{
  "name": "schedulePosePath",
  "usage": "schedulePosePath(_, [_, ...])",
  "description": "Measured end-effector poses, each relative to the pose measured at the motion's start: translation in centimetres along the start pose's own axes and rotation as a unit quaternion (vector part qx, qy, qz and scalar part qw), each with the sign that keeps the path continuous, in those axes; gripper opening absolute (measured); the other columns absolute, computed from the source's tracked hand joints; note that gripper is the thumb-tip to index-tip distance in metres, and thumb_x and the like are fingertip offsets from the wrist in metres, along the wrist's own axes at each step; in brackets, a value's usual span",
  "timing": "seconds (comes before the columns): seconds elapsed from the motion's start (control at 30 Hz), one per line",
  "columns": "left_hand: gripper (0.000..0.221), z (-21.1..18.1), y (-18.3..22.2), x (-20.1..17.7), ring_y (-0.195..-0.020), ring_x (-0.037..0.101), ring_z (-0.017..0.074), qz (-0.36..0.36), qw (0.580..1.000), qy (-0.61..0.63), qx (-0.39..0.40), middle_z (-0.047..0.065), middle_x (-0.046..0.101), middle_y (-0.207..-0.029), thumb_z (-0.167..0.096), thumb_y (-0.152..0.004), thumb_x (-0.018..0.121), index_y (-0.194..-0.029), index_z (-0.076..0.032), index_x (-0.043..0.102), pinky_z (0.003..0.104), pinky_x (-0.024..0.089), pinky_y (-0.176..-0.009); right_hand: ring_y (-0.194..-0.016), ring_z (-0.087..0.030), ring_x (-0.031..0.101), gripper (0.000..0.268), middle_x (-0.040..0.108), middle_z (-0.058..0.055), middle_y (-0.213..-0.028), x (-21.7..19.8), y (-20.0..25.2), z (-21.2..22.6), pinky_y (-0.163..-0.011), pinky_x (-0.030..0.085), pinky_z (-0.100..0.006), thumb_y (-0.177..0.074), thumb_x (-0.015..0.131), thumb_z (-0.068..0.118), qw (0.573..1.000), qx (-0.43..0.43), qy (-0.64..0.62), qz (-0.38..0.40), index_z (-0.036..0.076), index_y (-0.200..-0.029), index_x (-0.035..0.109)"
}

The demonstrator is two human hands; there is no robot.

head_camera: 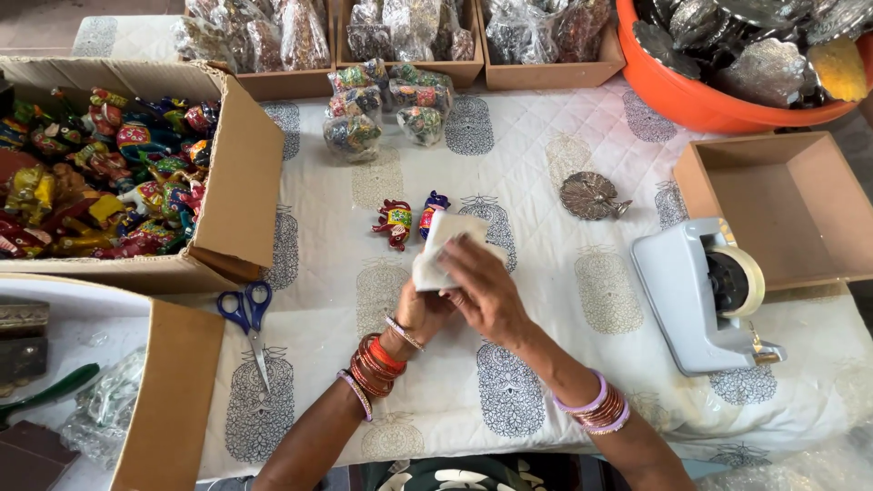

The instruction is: The person wipes a small colorful figurine with a white cloth, then wraps it in bubble wrap. The person handles the figurine and bubble wrap by hand, placing the wrapped item on the table.

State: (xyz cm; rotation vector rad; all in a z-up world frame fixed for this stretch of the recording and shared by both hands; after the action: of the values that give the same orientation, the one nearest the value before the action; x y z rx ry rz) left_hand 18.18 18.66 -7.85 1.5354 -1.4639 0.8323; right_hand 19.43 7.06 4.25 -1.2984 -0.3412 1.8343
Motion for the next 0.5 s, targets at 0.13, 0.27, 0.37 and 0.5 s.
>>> schedulePosePath(0.13, [0.042, -3.2, 1.2, 6.7, -0.123, 0.062, 0.0217, 0.019, 0.996, -0.082, 0.032, 0.005, 0.059, -0.134, -0.032, -0.101, 0.054, -0.141, -0.020, 0.048, 0.045, 0.058, -0.101, -0.155, -0.031, 0.029, 0.052, 0.034, -0.012, -0.165, -1.2, -1.2, -1.3, -0.118, 0.043, -0.045, -0.104, 0.049, 0.040, 0.944, 0.232, -0.235, -0.010, 0.016, -0.150, 0.049])
schedulePosePath(0.27, [0.047, -2.4, 0.7, 5.0, -0.119, 0.062, 0.0201, 0.021, 0.997, -0.075, 0.026, 0.003, 0.059, -0.133, -0.029, -0.098, 0.057, -0.144, -0.023, 0.048, 0.044, 0.059, -0.096, -0.156, -0.035, 0.033, 0.049, 0.040, -0.016, -0.164, -0.4, 0.3, -1.1, -0.128, 0.030, -0.050, -0.108, 0.052, 0.031, 0.982, 0.154, -0.103, -0.031, 0.012, -0.153, 0.050])
schedulePosePath(0.37, [0.048, -2.3, 0.5, 4.1, -0.116, 0.062, 0.0217, 0.034, 0.998, -0.004, 0.050, 0.006, 0.060, -0.136, -0.030, -0.100, 0.059, -0.146, -0.024, 0.046, 0.039, 0.057, -0.092, -0.156, -0.029, 0.040, 0.042, 0.046, -0.010, -0.164, 2.0, 1.9, -1.1, -0.133, 0.032, -0.049, -0.107, 0.058, 0.031, 0.998, 0.054, 0.035, 0.015, 0.023, -0.149, 0.057])
schedulePosePath(0.5, [0.048, -1.5, 0.3, 2.9, -0.115, 0.064, 0.0222, 0.017, 0.999, -0.007, 0.047, 0.010, 0.061, -0.134, -0.026, -0.103, 0.055, -0.149, -0.019, 0.047, 0.039, 0.059, -0.094, -0.154, -0.035, 0.039, 0.055, 0.039, -0.018, -0.165, 0.2, 0.0, -0.3, -0.130, 0.031, -0.051, -0.110, 0.047, 0.037, 0.997, 0.068, 0.023, -0.014, 0.009, -0.157, 0.042])
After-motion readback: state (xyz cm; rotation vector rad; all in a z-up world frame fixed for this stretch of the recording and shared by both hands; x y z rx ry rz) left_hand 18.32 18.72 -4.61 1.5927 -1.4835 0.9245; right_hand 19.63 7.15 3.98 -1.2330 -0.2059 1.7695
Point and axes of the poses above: each hand's wrist, its own y-axis away from the middle knuckle, its own x-axis out of the palm, z = x × y, the point moved 6 cm from there along -y, towards the middle knuckle
